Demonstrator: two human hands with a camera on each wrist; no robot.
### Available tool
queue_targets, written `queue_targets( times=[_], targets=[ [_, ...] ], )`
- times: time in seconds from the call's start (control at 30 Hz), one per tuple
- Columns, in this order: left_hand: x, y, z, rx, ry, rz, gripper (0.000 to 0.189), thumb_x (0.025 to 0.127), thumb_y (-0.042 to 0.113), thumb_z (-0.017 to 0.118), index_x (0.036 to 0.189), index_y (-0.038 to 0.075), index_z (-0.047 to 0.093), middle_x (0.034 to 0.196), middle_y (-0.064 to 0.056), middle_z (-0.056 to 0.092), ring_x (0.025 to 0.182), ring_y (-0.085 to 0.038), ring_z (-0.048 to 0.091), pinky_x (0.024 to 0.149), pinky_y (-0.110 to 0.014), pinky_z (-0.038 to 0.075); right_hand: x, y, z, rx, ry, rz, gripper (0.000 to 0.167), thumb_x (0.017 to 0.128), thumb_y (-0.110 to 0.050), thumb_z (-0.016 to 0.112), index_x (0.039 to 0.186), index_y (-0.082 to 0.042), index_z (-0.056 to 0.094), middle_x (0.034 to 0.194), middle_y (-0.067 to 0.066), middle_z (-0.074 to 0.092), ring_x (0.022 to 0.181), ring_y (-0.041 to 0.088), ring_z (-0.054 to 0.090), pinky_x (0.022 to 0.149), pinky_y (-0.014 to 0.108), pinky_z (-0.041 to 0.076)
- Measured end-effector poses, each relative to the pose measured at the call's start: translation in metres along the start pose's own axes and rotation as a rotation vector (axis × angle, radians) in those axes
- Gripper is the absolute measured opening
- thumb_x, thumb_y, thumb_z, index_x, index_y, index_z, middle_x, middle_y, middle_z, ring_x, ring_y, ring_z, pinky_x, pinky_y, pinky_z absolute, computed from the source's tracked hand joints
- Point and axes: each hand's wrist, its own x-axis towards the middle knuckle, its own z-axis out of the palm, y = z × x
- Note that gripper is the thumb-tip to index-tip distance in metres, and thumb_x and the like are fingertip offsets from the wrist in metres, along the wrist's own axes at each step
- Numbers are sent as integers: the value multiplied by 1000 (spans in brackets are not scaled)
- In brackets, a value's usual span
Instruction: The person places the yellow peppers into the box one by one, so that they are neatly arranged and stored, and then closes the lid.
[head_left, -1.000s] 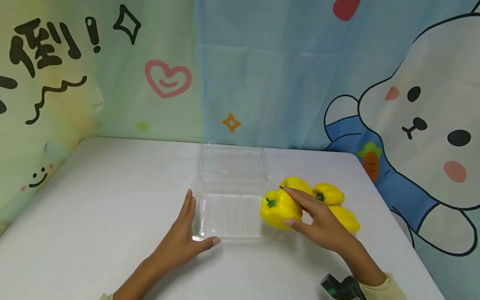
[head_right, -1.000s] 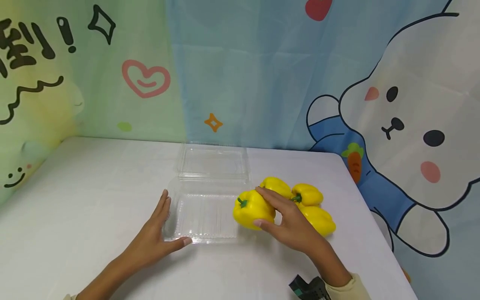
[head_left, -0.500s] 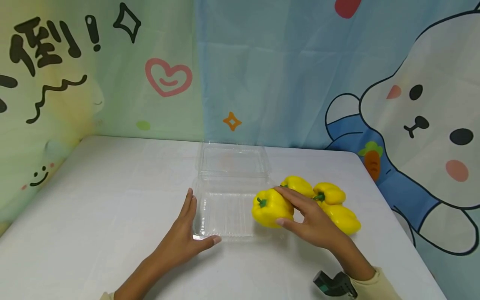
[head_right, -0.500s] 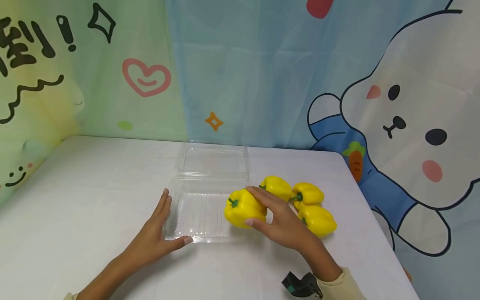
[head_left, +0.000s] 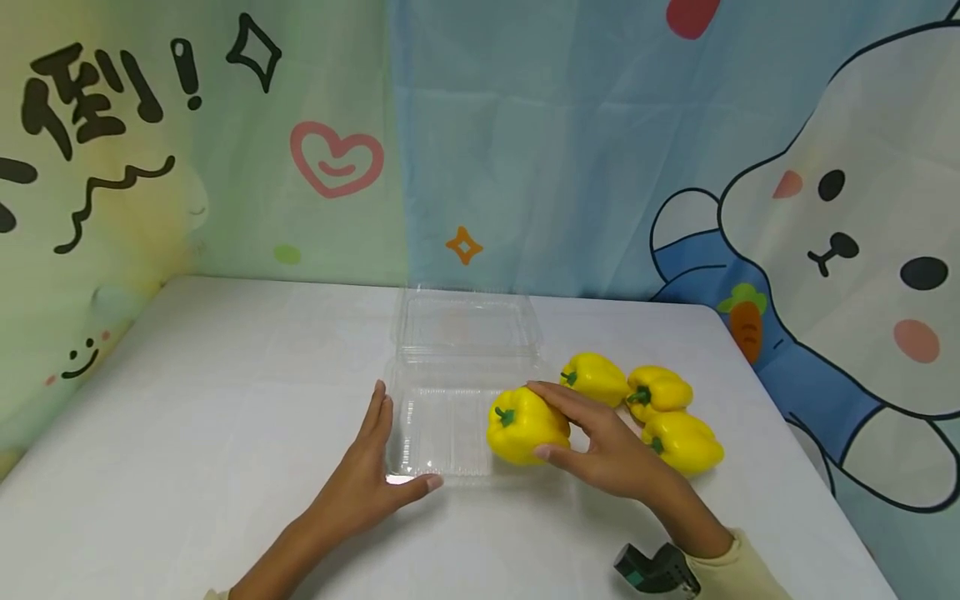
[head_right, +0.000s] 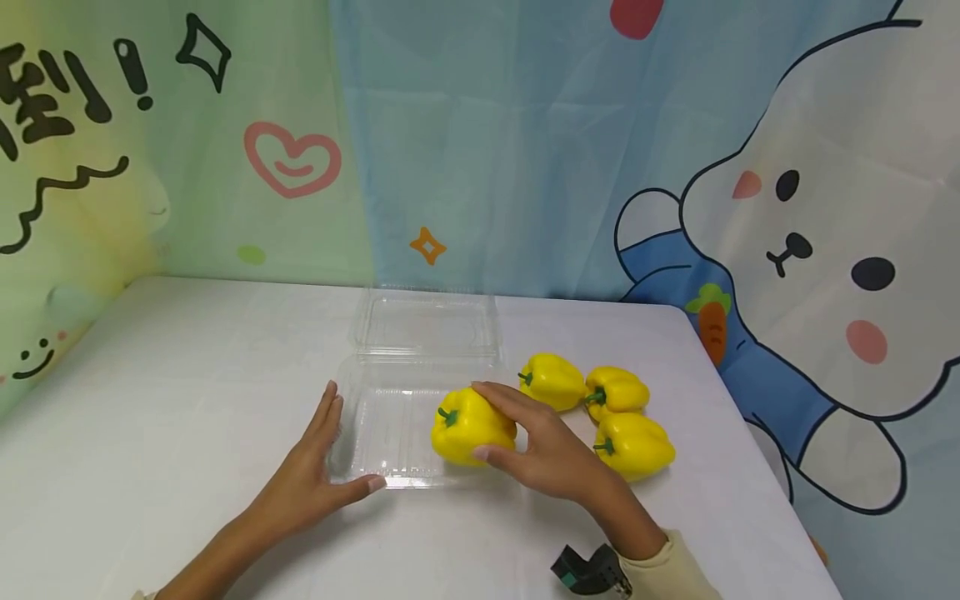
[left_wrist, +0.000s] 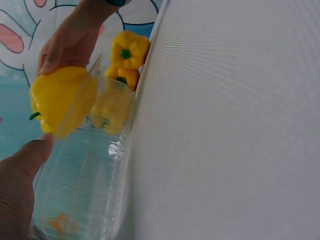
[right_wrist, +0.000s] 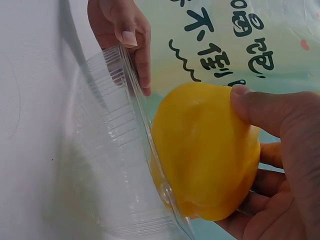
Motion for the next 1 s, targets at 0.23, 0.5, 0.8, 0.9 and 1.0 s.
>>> queue_targets(
  times=[0.23, 0.5, 0.8, 0.9, 1.0],
  targets=[
    [0, -1, 1, -4, -4, -13, 122, 74, 66, 72, 152, -5, 11, 162, 0, -10, 146, -29, 11, 111, -50, 23, 0, 2, 2, -11, -69, 46, 65, 90, -25, 72, 148, -14, 43, 146, 1, 46, 132, 20, 43, 106, 42, 37],
    [0, -1, 1, -4, 0, -2, 122, 74, 64, 73, 152, -6, 11, 162, -1, -9, 146, -30, 10, 111, -52, 23, 2, 3, 4, 8, -94, 49, 66, 91, -25, 71, 148, -13, 42, 147, 1, 45, 133, 20, 43, 107, 42, 36],
    [0, 1, 0, 4, 0, -17, 124, 72, 66, 74, 153, -4, 12, 162, 3, -10, 145, -29, 12, 111, -50, 24, 5, 7, 10, 28, -107, 48, 65, 91, -25, 71, 148, -15, 42, 148, 2, 44, 135, 20, 39, 109, 43, 33],
    [0, 1, 0, 10, 3, -20, 124, 72, 67, 73, 153, -4, 12, 162, 4, -10, 145, -29, 12, 111, -51, 25, 4, 8, 12, 30, -112, 63, 65, 91, -27, 71, 148, -14, 42, 148, 2, 43, 135, 21, 39, 109, 44, 33],
    [0, 0, 1, 11, 5, -19, 124, 72, 67, 73, 153, -5, 12, 162, 3, -9, 145, -30, 13, 111, -52, 25, 3, 9, 13, 31, -118, 74, 65, 91, -28, 71, 148, -12, 42, 148, 2, 43, 136, 21, 39, 109, 45, 32]
  ],
)
